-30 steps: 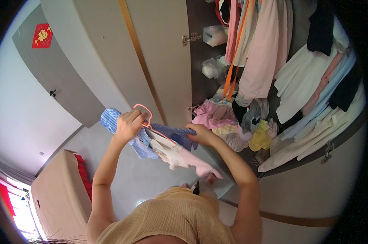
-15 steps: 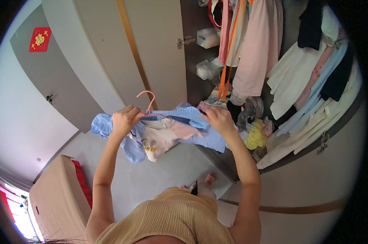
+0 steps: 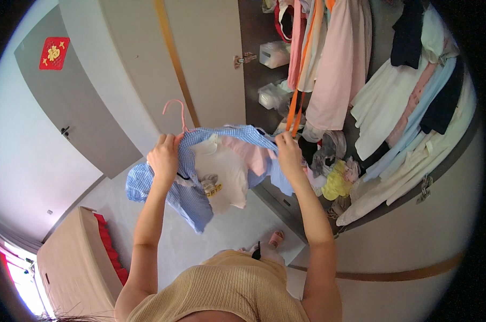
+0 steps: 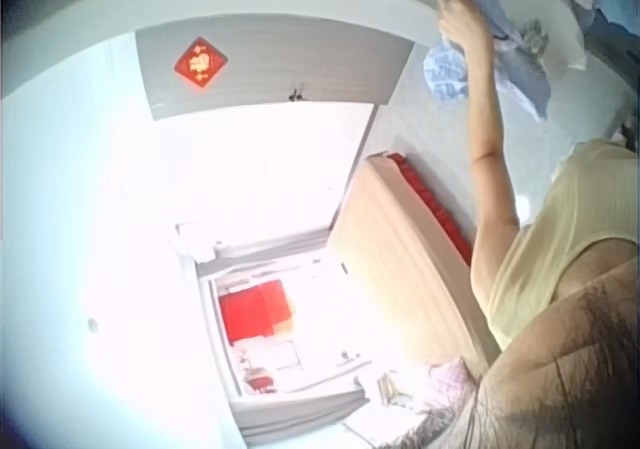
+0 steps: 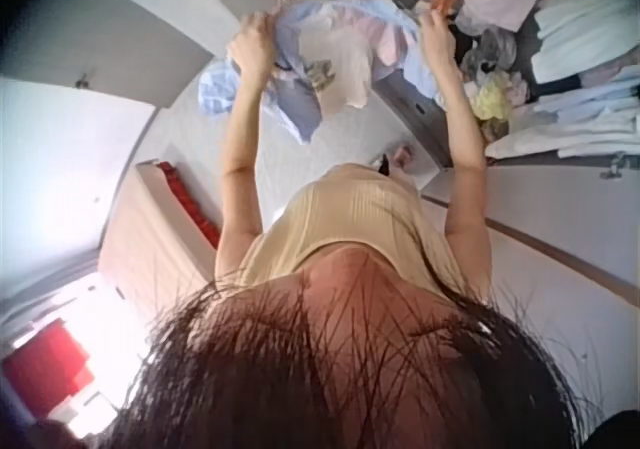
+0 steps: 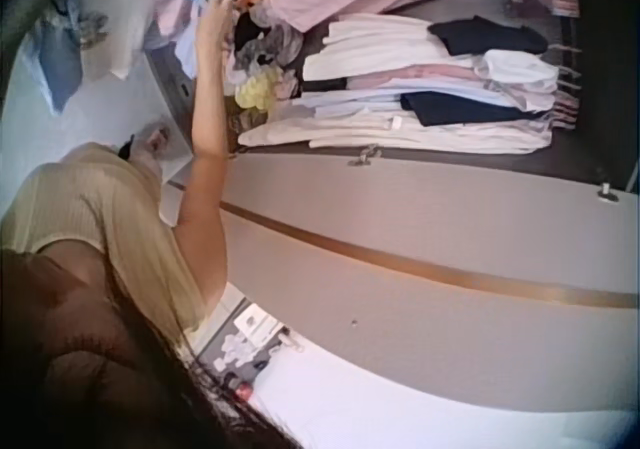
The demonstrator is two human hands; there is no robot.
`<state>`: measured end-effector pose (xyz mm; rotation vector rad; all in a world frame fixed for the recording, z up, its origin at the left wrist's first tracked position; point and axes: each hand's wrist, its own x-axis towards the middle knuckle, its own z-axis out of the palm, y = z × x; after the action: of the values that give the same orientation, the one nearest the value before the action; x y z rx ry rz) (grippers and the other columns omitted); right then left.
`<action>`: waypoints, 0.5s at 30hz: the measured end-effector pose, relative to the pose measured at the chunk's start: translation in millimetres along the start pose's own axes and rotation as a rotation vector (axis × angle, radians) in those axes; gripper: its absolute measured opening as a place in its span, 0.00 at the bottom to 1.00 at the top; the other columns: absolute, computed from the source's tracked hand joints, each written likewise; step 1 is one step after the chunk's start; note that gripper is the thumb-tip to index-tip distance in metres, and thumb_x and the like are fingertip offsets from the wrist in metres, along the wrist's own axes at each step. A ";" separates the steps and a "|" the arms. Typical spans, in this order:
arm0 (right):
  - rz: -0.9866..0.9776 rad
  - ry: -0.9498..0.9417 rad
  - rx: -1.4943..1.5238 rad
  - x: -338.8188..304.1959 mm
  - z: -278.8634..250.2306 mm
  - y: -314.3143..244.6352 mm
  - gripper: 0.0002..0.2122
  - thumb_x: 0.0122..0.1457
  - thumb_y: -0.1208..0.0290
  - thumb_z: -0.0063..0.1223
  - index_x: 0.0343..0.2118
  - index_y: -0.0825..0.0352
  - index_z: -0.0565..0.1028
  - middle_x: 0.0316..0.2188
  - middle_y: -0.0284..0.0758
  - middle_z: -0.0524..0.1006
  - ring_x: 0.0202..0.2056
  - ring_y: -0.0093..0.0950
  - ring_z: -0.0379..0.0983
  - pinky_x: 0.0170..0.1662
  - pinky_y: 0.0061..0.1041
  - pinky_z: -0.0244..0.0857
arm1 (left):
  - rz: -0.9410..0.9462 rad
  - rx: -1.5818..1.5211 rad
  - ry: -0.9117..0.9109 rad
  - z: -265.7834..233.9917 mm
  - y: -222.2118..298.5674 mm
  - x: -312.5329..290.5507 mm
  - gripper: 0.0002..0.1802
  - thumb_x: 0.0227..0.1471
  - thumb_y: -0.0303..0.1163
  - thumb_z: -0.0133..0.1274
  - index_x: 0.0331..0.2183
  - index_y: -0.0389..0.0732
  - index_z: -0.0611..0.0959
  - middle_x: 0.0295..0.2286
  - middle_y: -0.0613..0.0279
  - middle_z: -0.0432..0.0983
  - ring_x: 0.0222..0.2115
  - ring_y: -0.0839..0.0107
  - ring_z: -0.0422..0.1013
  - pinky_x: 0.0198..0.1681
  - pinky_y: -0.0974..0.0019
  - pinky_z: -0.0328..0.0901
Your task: The person hangs various children's clothing items on hangers and places them into a wardrobe. They handle shirts, pants, and dresses one by one, placing each on a hanger and then hanging it on the wardrobe rod.
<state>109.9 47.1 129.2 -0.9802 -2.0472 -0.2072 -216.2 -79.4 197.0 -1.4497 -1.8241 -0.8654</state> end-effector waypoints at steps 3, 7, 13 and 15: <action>0.094 -0.049 0.037 -4.3 0.2 3.0 0.13 0.47 0.85 0.48 0.37 0.69 0.67 0.37 0.45 0.69 0.38 0.49 0.71 0.36 0.44 0.66 | -0.020 0.041 0.026 -2.5 -3.1 1.9 0.18 0.56 0.46 0.52 0.23 0.43 0.76 0.22 0.62 0.71 0.20 0.59 0.72 0.19 0.59 0.64; 0.097 -0.037 0.391 -24.1 -25.5 -66.6 0.07 0.46 0.82 0.49 0.30 0.71 0.66 0.30 0.47 0.67 0.32 0.50 0.67 0.33 0.41 0.61 | -0.148 0.057 0.073 -9.8 -14.9 6.4 0.17 0.57 0.45 0.51 0.24 0.43 0.77 0.23 0.61 0.72 0.20 0.57 0.73 0.20 0.58 0.64; -0.217 -0.784 0.796 -47.5 -49.2 -127.9 0.07 0.56 0.70 0.55 0.36 0.66 0.75 0.33 0.40 0.77 0.34 0.40 0.76 0.35 0.34 0.70 | -0.065 -0.282 0.123 -16.6 3.0 14.7 0.15 0.54 0.41 0.56 0.22 0.41 0.78 0.21 0.60 0.71 0.19 0.57 0.70 0.20 0.59 0.62; -0.189 -0.672 0.677 -23.3 -70.2 -129.8 0.07 0.56 0.68 0.58 0.27 0.67 0.78 0.28 0.37 0.78 0.32 0.35 0.77 0.33 0.28 0.70 | -0.021 -0.391 0.137 -16.6 7.9 14.9 0.14 0.52 0.40 0.59 0.22 0.40 0.79 0.20 0.61 0.69 0.17 0.59 0.68 0.19 0.60 0.61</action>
<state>69.6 -87.0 181.4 -0.4469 -2.5333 0.7741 -209.8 -83.3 219.4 -1.5585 -1.6315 -1.3559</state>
